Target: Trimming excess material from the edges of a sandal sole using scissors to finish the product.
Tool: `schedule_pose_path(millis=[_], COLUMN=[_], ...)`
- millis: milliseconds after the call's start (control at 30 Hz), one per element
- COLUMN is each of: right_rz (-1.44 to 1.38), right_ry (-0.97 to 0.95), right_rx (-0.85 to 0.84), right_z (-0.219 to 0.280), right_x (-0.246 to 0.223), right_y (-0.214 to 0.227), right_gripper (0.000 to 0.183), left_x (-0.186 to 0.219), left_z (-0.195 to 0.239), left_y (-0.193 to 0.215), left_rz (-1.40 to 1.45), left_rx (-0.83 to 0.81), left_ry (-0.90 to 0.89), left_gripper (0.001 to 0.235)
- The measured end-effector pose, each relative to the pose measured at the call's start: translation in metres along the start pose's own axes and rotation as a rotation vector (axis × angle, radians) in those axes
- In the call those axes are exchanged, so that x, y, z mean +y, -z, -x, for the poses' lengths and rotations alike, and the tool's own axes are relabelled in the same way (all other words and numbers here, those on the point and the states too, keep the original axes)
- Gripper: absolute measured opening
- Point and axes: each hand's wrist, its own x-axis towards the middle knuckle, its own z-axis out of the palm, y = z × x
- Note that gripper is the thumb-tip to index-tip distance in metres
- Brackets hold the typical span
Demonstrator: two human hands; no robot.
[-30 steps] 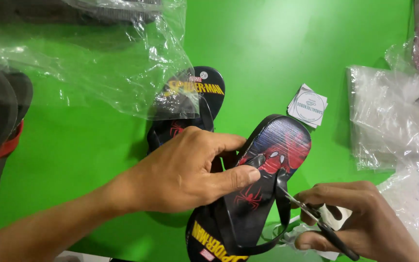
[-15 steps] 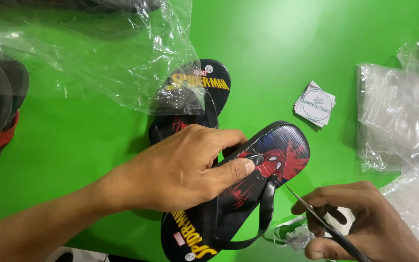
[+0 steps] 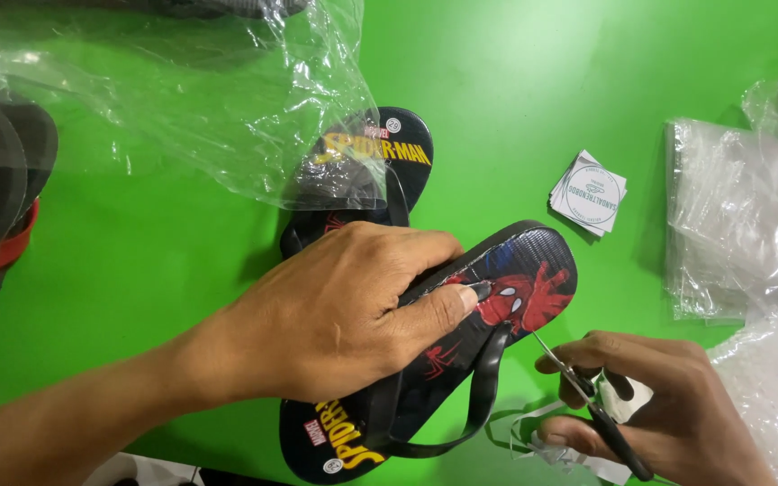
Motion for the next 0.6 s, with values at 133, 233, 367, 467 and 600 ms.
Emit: schedule_pose_path(millis=[133, 233, 367, 467, 600], right_rz=[-0.021, -0.342, -0.500, -0.612, -0.796], right_ry=[0.061, 0.002, -0.145, -0.005, 0.079], right_rx=[0.055, 0.245, 0.259, 0.131, 0.169], right_z=[0.001, -0.001, -0.022, -0.033, -0.033], right_x=[0.000, 0.005, 0.005, 0.004, 0.001], right_y=[-0.004, -0.011, -0.013, -0.014, -0.008], right_gripper=[0.046, 0.047, 0.059, 0.049, 0.031], left_x=[0.000, 0.000, 0.001, -0.001, -0.011], left_z=[0.001, 0.000, -0.002, -0.001, -0.008], left_y=[0.002, 0.001, -0.002, -0.004, 0.001], left_rz=[0.022, 0.027, -0.059, -0.044, 0.350], left_rx=[0.003, -0.028, -0.188, -0.208, -0.104], left_ry=[-0.005, -0.002, -0.012, -0.074, -0.233], left_gripper=[0.043, 0.044, 0.045, 0.041, 0.060])
